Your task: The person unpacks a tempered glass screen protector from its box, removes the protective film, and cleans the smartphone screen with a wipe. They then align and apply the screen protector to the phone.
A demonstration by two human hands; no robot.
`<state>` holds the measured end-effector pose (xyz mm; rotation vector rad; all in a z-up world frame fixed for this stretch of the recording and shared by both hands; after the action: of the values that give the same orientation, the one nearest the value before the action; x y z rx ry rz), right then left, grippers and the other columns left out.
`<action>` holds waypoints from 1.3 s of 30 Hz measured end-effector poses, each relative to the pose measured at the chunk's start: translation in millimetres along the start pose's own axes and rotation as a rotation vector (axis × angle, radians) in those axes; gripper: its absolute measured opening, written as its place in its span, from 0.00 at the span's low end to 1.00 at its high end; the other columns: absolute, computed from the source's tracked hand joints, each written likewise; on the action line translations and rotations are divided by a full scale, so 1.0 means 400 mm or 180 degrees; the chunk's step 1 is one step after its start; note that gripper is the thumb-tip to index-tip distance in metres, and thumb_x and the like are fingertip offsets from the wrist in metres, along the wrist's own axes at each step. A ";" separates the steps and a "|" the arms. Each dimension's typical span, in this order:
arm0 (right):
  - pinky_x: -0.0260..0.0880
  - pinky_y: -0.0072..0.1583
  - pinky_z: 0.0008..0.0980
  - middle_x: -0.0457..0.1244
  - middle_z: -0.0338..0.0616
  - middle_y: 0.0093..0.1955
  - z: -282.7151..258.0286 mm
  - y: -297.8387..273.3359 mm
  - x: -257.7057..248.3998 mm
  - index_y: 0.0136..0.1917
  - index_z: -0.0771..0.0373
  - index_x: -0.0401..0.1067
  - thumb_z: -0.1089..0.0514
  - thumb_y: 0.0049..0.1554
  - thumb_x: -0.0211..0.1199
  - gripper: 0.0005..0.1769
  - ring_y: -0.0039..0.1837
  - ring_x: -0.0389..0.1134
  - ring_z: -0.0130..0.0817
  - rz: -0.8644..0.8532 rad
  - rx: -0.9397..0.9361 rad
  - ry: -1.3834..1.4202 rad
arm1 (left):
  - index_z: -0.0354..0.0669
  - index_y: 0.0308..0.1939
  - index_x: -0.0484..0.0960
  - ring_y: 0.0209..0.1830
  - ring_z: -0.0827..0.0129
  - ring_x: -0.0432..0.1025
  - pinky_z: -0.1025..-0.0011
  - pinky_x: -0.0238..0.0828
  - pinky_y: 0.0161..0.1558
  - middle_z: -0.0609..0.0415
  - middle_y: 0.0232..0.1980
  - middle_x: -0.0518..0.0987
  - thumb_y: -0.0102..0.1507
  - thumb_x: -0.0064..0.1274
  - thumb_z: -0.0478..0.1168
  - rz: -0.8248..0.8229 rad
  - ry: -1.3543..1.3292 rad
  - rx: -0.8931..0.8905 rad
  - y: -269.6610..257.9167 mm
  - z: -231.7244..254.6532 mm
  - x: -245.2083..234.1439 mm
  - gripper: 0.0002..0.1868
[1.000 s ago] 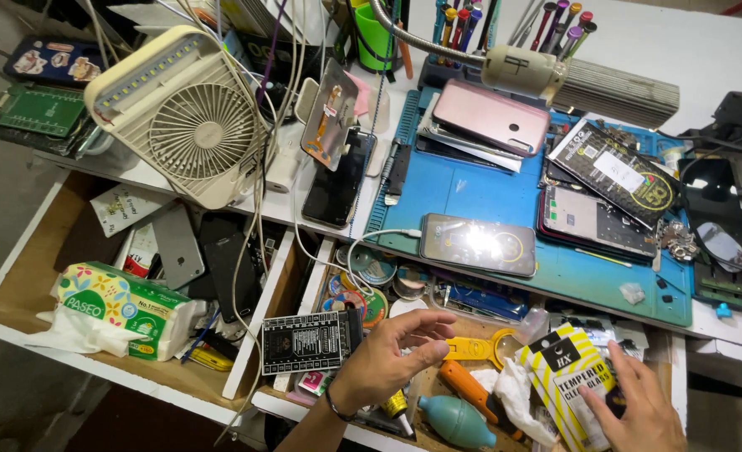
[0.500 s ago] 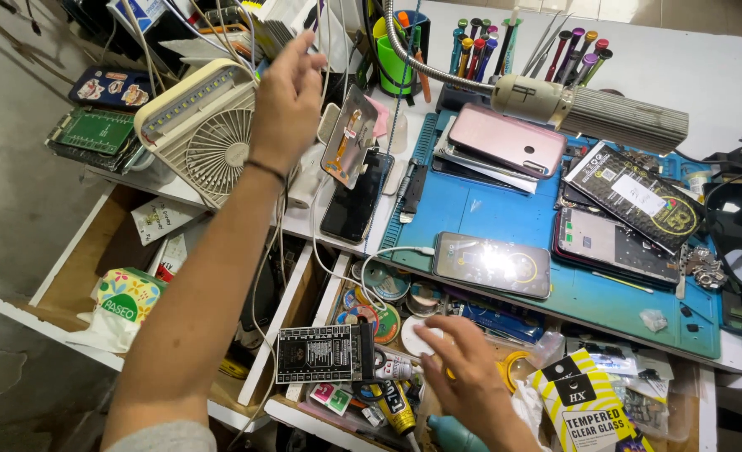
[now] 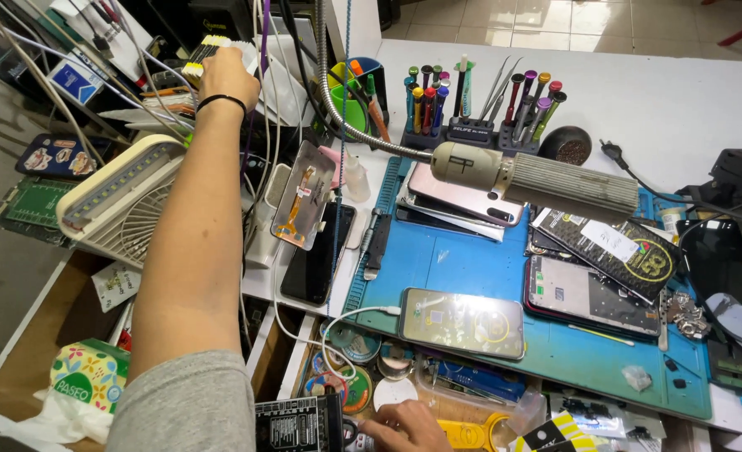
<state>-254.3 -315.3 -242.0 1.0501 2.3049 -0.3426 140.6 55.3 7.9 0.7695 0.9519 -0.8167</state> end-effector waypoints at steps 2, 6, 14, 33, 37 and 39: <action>0.59 0.47 0.30 0.64 0.29 0.29 0.101 0.018 0.081 0.37 0.48 0.82 0.25 0.57 0.57 0.29 0.37 0.63 0.21 -0.0831 0.1175 0.0653 | 0.37 0.44 0.78 0.41 0.33 0.75 0.45 0.76 0.45 0.33 0.52 0.73 0.60 0.43 0.27 0.0017 0.0092 -0.0057 0.039 -0.013 0.032 0.11; 0.66 0.55 0.28 0.70 0.35 0.44 0.219 0.016 0.224 0.51 0.49 0.79 0.20 0.62 0.48 0.36 0.50 0.71 0.26 -0.1926 0.1261 0.0141 | 0.38 0.48 0.76 0.43 0.40 0.75 0.48 0.75 0.44 0.37 0.57 0.73 0.66 0.53 0.42 -0.0158 0.0160 -0.0443 0.076 -0.037 0.056 0.12; 0.64 0.49 0.29 0.70 0.31 0.41 0.243 0.013 0.222 0.50 0.48 0.80 0.17 0.61 0.49 0.37 0.45 0.69 0.23 -0.1862 0.1303 0.0140 | 0.43 0.67 0.71 0.36 0.47 0.78 0.53 0.81 0.36 0.40 0.62 0.73 0.69 0.39 0.40 -0.0600 -0.0088 -0.0352 0.032 -0.010 0.010 0.21; 0.61 0.50 0.31 0.70 0.33 0.38 0.175 0.018 0.127 0.44 0.48 0.81 0.24 0.59 0.55 0.30 0.47 0.70 0.23 -0.1591 0.1444 0.0284 | 0.50 0.42 0.79 0.30 0.68 0.74 0.59 0.89 0.36 0.56 0.35 0.77 0.67 0.37 0.44 -0.0838 -0.2505 -0.0826 0.003 -0.029 0.137 0.13; 0.61 0.52 0.29 0.69 0.31 0.36 0.181 0.019 0.121 0.42 0.48 0.81 0.26 0.59 0.55 0.29 0.47 0.70 0.20 -0.1485 0.1447 0.0375 | 0.47 0.40 0.79 0.27 0.65 0.77 0.60 0.86 0.37 0.54 0.31 0.79 0.66 0.55 0.47 -0.1066 -0.2469 -0.0753 -0.019 -0.014 0.111 0.09; 0.61 0.51 0.29 0.69 0.32 0.37 0.195 0.026 0.139 0.42 0.49 0.81 0.25 0.59 0.54 0.30 0.47 0.70 0.21 -0.1530 0.1390 0.0339 | 0.46 0.39 0.80 0.29 0.60 0.79 0.59 0.88 0.35 0.51 0.34 0.79 0.65 0.49 0.38 -0.0902 -0.2358 -0.0773 -0.001 -0.028 0.105 0.04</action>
<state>-244.6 -309.6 -337.7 0.6953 2.6326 -1.0389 150.5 54.3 -34.4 0.0850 0.4737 -1.1012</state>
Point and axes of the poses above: each hand's wrist, its own y-axis towards the middle knuckle, its own x-axis out of the palm, z = x × y, the point moved 7 cm from there along y, towards the middle knuckle
